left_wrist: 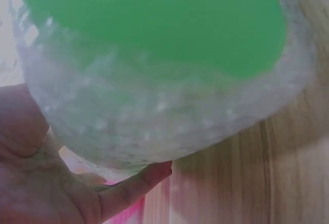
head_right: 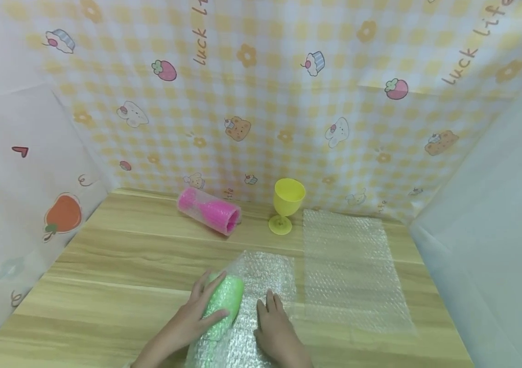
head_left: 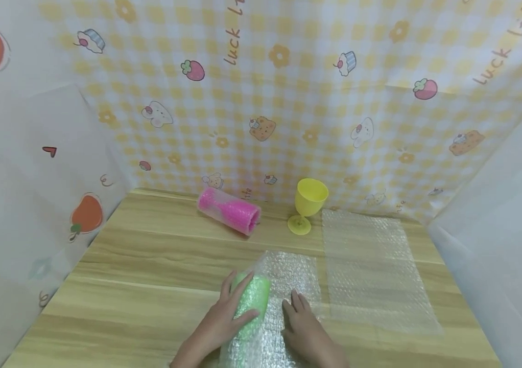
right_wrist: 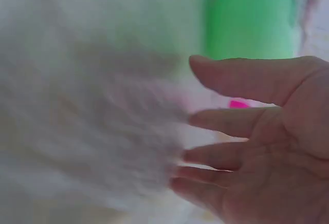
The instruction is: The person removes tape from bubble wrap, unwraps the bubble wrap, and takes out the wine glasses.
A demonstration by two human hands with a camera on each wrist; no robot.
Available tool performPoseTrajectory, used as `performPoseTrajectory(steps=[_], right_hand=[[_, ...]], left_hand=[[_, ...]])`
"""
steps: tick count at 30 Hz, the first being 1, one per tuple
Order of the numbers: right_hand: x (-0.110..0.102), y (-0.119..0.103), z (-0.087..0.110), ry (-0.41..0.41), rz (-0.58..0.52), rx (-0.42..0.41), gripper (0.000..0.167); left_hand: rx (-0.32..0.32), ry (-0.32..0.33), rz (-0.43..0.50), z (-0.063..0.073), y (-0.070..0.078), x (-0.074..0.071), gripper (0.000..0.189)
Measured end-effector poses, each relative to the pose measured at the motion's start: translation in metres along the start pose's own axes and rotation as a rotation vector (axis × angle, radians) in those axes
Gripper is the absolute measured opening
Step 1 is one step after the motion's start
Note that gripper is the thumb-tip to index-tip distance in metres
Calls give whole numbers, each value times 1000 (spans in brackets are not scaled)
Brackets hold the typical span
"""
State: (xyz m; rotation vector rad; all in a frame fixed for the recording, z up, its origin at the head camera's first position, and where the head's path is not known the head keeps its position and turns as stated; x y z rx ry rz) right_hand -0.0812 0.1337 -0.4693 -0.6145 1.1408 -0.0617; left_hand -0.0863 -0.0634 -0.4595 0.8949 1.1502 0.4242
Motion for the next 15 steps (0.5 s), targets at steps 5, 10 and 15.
performPoseTrajectory(steps=[5, 10, 15], right_hand=[[6, 5, 1, 45, 29, 0, 64], [9, 6, 2, 58, 12, -3, 65], [10, 5, 4, 66, -6, 5, 64]], left_hand=[[17, -12, 25, 2, 5, -5, 73], [38, 41, -103, 8, 27, -10, 68], [274, -56, -312, 17, 57, -5, 44]])
Point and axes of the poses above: each hand's wrist, its own z-axis away from the middle knuckle, its own x-axis out of the palm, y = z × x, the point moved 3 cm from there along -z, towards the middle knuckle, and after that the axes turned 6 degrees about -y, right-handed, at the moved point
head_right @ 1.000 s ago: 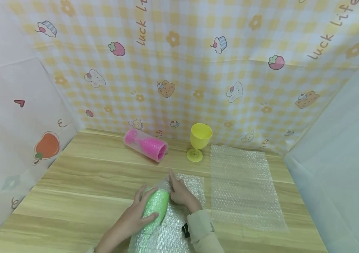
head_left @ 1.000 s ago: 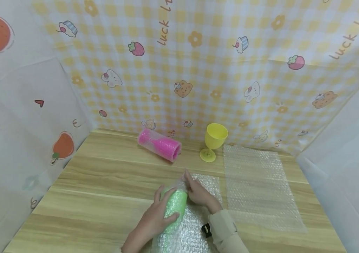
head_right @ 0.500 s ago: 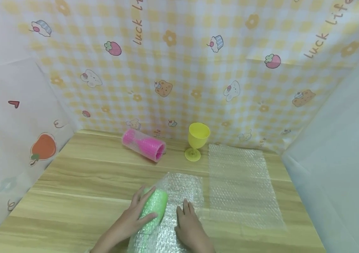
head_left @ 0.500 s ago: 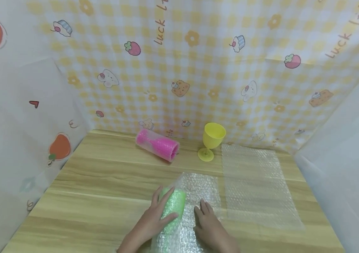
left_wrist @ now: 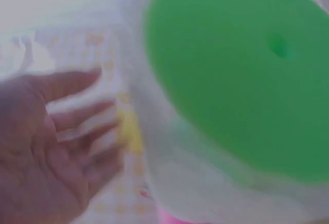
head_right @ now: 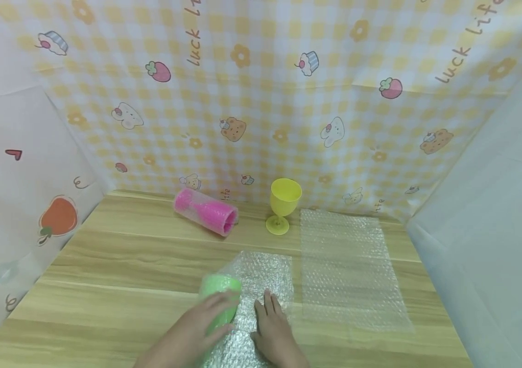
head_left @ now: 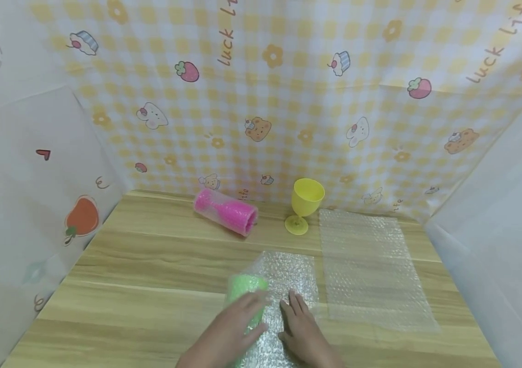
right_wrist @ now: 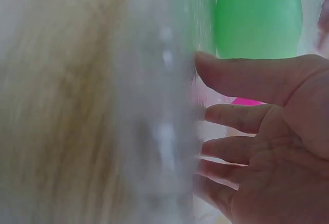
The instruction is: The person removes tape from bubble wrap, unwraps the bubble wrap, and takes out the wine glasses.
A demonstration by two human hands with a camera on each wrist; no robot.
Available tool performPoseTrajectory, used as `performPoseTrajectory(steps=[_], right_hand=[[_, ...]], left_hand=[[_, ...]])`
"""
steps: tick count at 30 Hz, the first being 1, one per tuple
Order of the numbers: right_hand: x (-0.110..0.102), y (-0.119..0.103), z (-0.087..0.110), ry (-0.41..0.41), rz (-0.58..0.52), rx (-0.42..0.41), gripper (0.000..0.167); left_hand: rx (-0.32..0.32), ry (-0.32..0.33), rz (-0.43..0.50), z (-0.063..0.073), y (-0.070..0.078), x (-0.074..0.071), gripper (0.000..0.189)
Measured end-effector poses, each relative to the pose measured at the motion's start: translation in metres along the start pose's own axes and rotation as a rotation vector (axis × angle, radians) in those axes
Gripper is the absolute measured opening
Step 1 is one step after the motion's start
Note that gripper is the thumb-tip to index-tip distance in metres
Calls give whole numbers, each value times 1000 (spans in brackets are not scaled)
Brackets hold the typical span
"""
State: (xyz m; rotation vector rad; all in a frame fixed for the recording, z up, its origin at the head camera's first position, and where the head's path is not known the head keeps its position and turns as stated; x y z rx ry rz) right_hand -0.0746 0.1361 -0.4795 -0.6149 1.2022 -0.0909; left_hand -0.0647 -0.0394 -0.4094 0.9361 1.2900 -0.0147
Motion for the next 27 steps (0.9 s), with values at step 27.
performPoseTrajectory(steps=[27], right_hand=[[0, -1, -3, -40, 3, 0, 63]], left_hand=[[-544, 25, 78, 35, -85, -38, 44]])
Point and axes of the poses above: each hand's wrist, its own z-axis away from the middle knuckle, its own x-axis out of the palm, y = z × x, the point moved 3 cm from there along -z, towards the middle knuckle, and after that the axes turned 6 degrees about -y, right-handed, at the moved point
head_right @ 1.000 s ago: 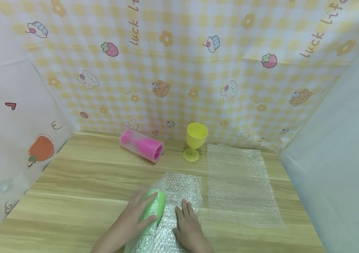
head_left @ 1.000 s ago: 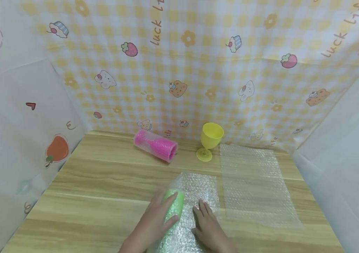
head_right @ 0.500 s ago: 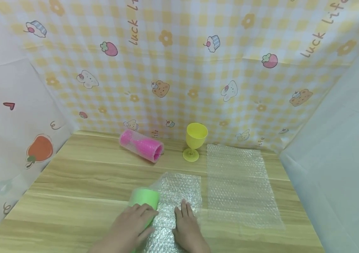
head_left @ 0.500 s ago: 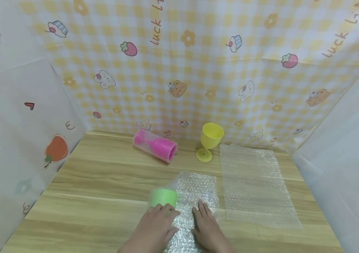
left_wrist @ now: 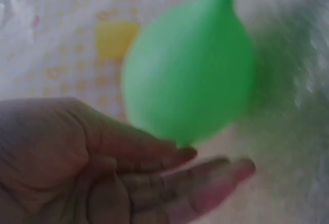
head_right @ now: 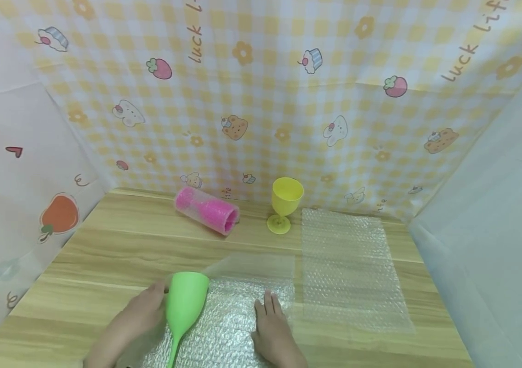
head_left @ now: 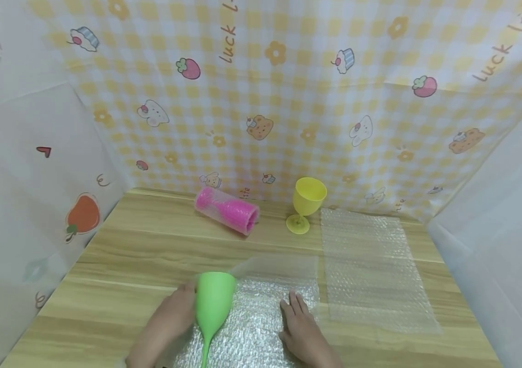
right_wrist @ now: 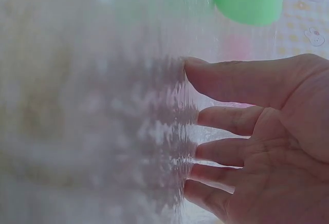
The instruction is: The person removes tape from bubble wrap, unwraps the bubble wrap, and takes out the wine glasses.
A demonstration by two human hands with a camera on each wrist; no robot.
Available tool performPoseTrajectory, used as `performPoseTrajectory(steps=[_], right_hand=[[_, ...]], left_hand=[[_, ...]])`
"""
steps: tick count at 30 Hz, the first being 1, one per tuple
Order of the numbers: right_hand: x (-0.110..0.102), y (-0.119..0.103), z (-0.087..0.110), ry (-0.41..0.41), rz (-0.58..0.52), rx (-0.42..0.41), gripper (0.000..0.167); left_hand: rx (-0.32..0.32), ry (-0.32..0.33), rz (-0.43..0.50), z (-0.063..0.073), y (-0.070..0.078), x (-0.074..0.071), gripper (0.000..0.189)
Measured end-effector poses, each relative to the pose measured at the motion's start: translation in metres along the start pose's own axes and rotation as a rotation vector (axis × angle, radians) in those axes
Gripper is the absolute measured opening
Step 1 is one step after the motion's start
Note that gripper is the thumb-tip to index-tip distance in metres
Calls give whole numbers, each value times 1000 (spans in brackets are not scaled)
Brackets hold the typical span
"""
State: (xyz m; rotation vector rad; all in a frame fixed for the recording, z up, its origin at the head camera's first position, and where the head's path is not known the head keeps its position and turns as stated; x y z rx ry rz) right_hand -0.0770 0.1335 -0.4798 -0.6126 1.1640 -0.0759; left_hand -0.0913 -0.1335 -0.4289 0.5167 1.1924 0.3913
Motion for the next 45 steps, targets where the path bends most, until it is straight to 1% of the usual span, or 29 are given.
performPoseTrajectory(steps=[4, 6, 8, 11, 15, 19, 21, 23, 26, 29, 31, 35, 40, 45], right_hand=[[-1, -1, 0, -6, 8, 0, 63], [-1, -1, 0, -8, 12, 0, 63], [-2, -1, 0, -8, 16, 1, 63], [-2, -1, 0, -3, 20, -1, 63], [-1, -1, -1, -4, 17, 9, 63], [-1, -1, -1, -17, 11, 26, 63], [-1, -1, -1, -19, 7, 24, 63], [-1, -1, -1, -19, 4, 20, 63], [-2, -2, 0, -17, 1, 11, 63], [-2, -2, 0, -14, 2, 12, 63], [-1, -2, 0, -12, 0, 16, 63], [-1, -1, 0, -8, -1, 17, 63], [-3, -2, 0, -4, 9, 4, 63], [-2, -3, 1, -11, 13, 7, 63]], left_hand=[[57, -38, 33, -12, -25, 4, 46], [69, -40, 49, -17, -35, 6, 44], [68, -40, 63, -21, -41, 6, 43], [58, -62, 78, -24, -45, 6, 44], [51, -94, 97, -26, -44, 4, 49], [90, -111, 89, -29, -44, 4, 58], [118, -105, 76, -30, -45, 5, 66], [125, -99, 66, -32, -45, 7, 75], [104, -86, 41, -35, -45, 10, 87], [61, -100, 28, -37, -43, 13, 97], [28, -110, 41, -39, -42, 14, 102], [-19, -132, 81, -42, -41, 13, 110], [-59, -155, 127, -46, -43, 13, 115], [-85, -168, 117, -47, -44, 11, 115]])
Point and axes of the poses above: each hand's wrist, its own z-axis away from the middle knuckle, its own x-axis out of the palm, y = z × x, the point moved 3 cm from there along -z, towards the middle knuckle, and after that the axes turned 6 degrees about -y, right-handed, at the moved point
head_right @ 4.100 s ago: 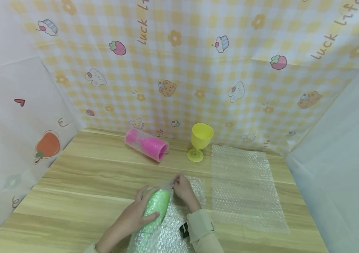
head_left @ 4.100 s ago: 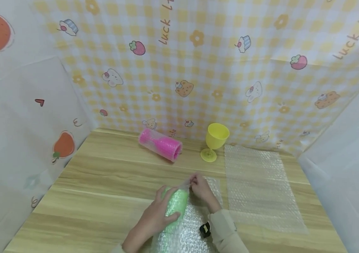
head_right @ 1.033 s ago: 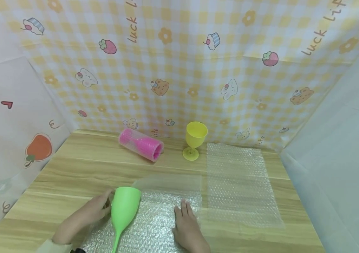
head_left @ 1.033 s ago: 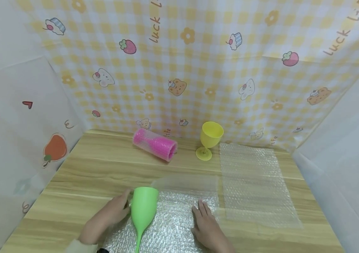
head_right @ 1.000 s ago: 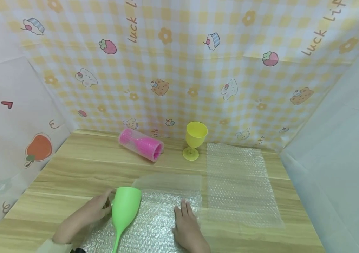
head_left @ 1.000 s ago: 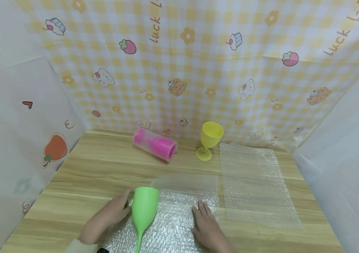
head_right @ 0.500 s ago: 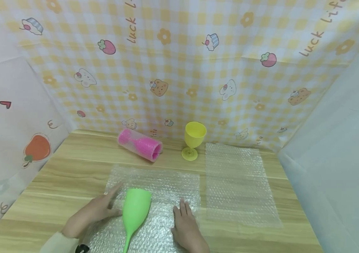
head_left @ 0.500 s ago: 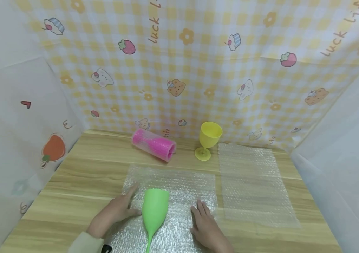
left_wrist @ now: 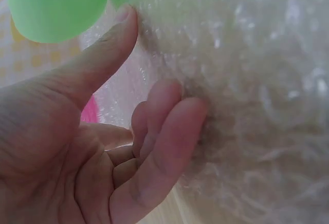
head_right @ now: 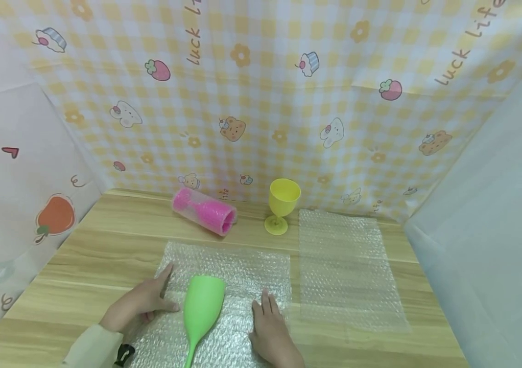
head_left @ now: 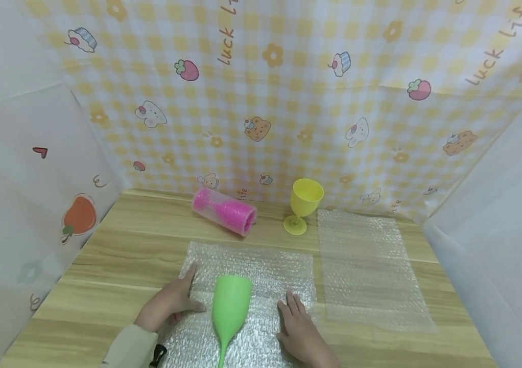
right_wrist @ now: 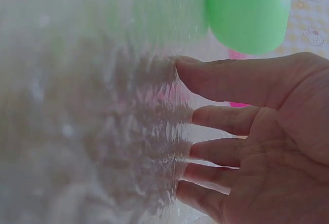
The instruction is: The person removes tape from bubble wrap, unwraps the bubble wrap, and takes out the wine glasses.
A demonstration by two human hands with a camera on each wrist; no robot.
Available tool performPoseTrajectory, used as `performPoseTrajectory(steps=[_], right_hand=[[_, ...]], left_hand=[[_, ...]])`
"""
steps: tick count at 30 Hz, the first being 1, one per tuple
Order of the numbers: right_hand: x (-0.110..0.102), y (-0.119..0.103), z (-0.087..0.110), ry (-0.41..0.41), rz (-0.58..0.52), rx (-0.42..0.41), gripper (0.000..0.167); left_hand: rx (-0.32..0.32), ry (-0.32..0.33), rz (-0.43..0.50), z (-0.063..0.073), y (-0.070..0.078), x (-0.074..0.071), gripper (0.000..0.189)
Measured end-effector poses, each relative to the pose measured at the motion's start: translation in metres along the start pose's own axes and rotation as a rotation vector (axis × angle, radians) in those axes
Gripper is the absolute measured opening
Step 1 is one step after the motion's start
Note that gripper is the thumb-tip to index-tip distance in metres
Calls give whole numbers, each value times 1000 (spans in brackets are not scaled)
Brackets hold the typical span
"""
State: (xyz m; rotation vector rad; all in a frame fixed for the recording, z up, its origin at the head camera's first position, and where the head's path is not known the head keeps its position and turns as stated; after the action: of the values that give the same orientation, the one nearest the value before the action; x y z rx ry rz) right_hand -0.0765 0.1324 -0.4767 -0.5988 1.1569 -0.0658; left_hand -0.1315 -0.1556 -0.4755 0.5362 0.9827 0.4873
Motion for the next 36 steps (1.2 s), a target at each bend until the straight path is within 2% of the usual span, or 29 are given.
performPoseTrajectory(steps=[11, 17, 19, 21, 24, 26, 28, 32, 36], right_hand=[[4, 0, 0, -33, 24, -2, 64], [-1, -7, 3, -43, -27, 25, 59], [-1, -15, 5, -19, -86, -8, 48], [4, -26, 6, -35, -202, -51, 38], [21, -46, 6, -138, -471, -104, 25], [35, -57, 4, -214, -643, -68, 26], [48, -66, 1, -247, -747, -12, 27], [64, -75, -4, -215, -823, 93, 29], [71, -77, -6, -199, -903, 131, 27]], left_hand=[[-32, -31, -98, 9, 0, -4, 118], [-42, -35, -134, 10, 0, -5, 117], [-33, -27, -146, 10, 1, -4, 118], [-32, -21, -155, 10, 2, -3, 118], [-46, -19, -157, 9, 3, -3, 117], [-59, -18, -156, 9, 4, -3, 117], [-68, -22, -152, 9, 4, -3, 116], [-73, -32, -153, 10, 6, -3, 117], [-63, -39, -185, 11, 7, -3, 117]])
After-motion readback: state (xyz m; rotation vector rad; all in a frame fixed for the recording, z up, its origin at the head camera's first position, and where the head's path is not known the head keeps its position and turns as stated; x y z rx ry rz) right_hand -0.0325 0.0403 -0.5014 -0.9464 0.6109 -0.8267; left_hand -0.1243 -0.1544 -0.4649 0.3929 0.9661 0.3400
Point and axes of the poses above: each hand's wrist, its own z-axis away from the middle knuckle, its own x-axis out of the palm, y = z × x, the point moved 3 cm from there along -z, towards the middle knuckle, and after that the axes turned 6 degrees about -y, right-handed, at the moved point
